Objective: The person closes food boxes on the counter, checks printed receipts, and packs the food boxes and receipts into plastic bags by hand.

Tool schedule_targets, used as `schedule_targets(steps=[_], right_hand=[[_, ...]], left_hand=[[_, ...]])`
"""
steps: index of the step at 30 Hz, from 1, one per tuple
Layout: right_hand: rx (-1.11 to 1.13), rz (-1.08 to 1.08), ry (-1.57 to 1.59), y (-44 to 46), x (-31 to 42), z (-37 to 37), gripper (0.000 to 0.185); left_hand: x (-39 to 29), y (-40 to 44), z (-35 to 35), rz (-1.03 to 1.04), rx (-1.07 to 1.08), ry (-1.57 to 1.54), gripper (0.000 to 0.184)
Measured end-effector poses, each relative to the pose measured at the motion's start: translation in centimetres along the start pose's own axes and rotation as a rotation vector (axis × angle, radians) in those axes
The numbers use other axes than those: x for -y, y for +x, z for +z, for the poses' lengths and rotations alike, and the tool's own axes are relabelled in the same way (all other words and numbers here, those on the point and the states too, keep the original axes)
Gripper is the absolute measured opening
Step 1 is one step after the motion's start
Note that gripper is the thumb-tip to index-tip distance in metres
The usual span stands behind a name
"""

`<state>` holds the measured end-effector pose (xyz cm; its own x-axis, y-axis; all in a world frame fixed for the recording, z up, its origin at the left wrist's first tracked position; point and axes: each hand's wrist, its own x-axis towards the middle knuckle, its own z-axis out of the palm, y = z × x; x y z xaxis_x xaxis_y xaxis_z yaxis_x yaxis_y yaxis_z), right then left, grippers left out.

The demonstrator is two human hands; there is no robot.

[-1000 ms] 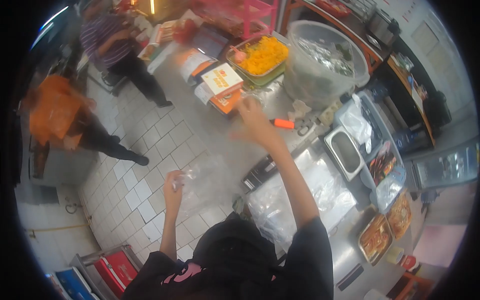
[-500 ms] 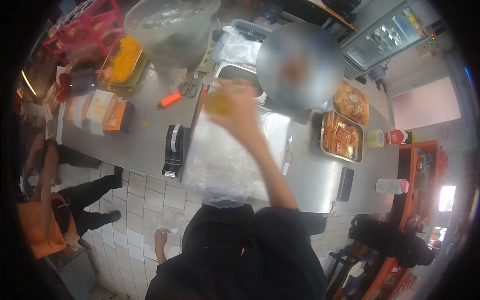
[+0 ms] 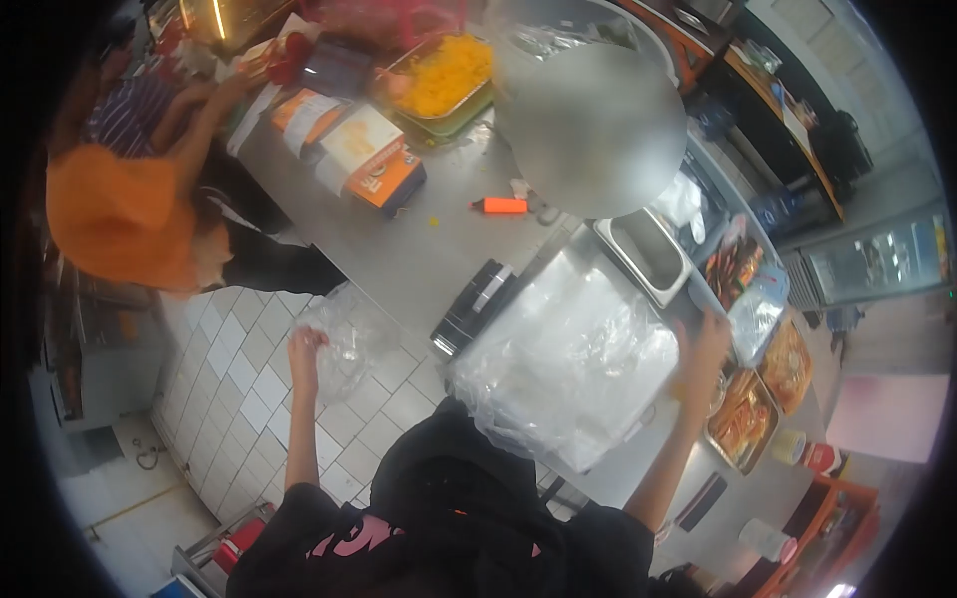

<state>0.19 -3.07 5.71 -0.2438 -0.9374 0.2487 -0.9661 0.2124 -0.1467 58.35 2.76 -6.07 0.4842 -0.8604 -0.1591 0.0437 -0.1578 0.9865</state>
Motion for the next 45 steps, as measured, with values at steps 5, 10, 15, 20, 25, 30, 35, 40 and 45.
schedule_targets(steps=[5, 10, 15, 20, 25, 30, 35, 40, 45], right_hand=[[0.238, -0.512, 0.739, 7.1, 22.9, 6.6, 0.057], [0.407, -0.723, 0.586, 9.8, 38.9, 15.2, 0.114], [0.485, -0.418, 0.362, 10.0, 44.0, 16.5, 0.131], [0.541, -0.447, 0.557, 10.3, 41.4, 17.6, 0.120], [0.352, -0.579, 0.683, 10.3, 34.9, 12.9, 0.114], [0.256, -0.626, 0.792, 8.1, 25.7, 0.5, 0.105], [0.278, -0.456, 0.773, -1.3, 12.4, -9.8, 0.104], [0.331, -0.231, 0.624, -12.5, -0.3, -13.7, 0.105], [0.367, -0.045, 0.583, -22.4, -10.7, -10.8, 0.107]], left_hand=[[-7.1, 10.7, 4.6, 0.152, 0.103, -0.082, 0.028], [-4.9, 25.6, 8.3, 0.073, -0.146, 0.056, 0.051], [-6.3, 27.1, 10.5, 0.058, 0.120, -0.033, 0.057], [-4.4, 26.0, 10.2, 0.012, 0.116, 0.033, 0.046], [-10.0, 18.5, 13.0, 0.010, 0.075, -0.030, 0.038], [-19.2, 6.3, 15.7, 0.282, 0.149, 0.234, 0.040], [-22.1, -9.2, 19.7, 0.442, 0.536, 0.355, 0.038], [-20.5, -20.5, 23.8, 0.364, 0.986, 0.524, 0.041], [-11.1, -28.6, 29.2, 0.027, 1.301, 0.484, 0.044]])
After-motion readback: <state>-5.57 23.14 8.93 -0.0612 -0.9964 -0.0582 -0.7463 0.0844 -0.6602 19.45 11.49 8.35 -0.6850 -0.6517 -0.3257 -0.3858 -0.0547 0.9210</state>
